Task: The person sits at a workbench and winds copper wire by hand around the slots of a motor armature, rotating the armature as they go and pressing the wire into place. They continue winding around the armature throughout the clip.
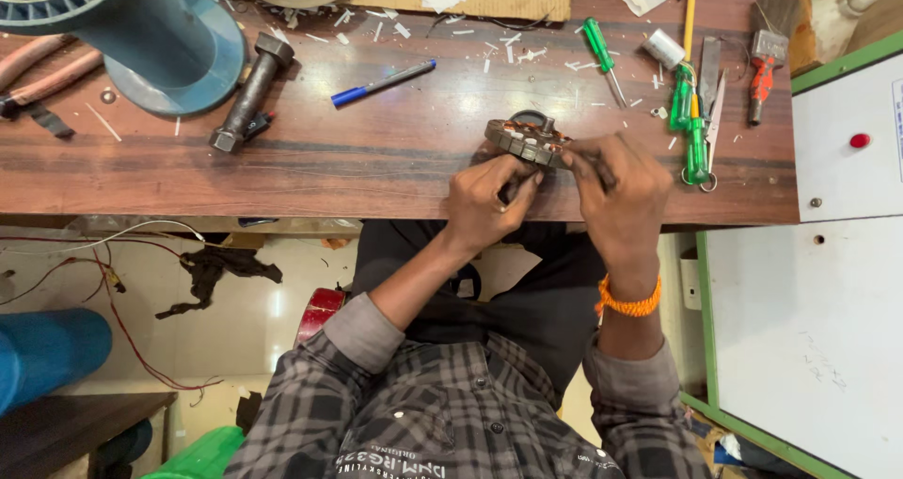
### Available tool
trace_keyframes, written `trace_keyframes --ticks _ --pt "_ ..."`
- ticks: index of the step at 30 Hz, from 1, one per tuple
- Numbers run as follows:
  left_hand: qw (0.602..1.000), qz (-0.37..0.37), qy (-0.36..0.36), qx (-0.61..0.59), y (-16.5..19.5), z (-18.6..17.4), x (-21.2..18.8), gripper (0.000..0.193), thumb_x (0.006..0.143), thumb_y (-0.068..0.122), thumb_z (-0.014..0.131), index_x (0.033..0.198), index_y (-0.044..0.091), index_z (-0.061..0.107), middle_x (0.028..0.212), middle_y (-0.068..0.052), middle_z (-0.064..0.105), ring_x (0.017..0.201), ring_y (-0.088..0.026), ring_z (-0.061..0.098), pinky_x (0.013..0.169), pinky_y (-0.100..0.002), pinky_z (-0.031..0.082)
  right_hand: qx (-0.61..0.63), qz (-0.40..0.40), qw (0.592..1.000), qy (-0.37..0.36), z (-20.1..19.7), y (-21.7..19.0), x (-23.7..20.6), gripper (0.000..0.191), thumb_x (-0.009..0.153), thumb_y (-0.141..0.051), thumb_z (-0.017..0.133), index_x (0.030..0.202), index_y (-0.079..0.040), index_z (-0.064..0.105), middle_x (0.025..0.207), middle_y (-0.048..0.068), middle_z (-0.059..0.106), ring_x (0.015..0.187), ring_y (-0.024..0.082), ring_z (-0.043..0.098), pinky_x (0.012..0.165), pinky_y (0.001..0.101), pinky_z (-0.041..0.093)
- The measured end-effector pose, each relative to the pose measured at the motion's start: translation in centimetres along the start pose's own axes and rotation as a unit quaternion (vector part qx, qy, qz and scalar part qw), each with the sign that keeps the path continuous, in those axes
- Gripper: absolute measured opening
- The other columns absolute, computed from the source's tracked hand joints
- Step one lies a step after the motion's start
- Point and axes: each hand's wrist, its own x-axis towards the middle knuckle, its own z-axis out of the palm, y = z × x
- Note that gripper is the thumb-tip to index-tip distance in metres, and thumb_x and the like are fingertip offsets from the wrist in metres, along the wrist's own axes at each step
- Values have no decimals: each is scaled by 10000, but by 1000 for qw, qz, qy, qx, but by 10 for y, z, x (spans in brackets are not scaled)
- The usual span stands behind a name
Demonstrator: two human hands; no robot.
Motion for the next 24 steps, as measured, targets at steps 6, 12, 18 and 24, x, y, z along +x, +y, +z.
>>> trace_keyframes --ticks 6,12,18,24 --pt "997 -53 46 -12 9 9 -1 85 914 92 753 925 69 672 773 -70 689 614 -174 657 571 -315 498 -10 140 990 -27 20 38 30 96 916 -96 826 1001 -72 788 646 50 507 577 120 443 533 325 340" --pt "970 173 42 166 10 -5 2 323 844 126 827 1119 174 663 1073 -18 661 1009 -244 590 888 -435 496 78 171 982 -33 25 83 19 106 920 -96 828 996 -43 779 674 -14 487 602 50 394 537 268 299" --pt "959 220 -156 92 -15 -20 43 682 935 116 767 1521 264 450 1285 9 675 1108 -238 609 990 -397 467 339 284 896 -27 4 82 -6 108 937 -50 764 1021 10 734 750 -66 586 617 18 412 536 212 265" --pt "965 175 -173 88 -24 -17 41 735 901 80 770 1530 291 452 1311 55 708 1071 -233 615 985 -366 474 183 232 954 -44 -10 36 -35 93 917 -28 756 1006 -4 757 722 48 531 639 91 437 569 271 317"
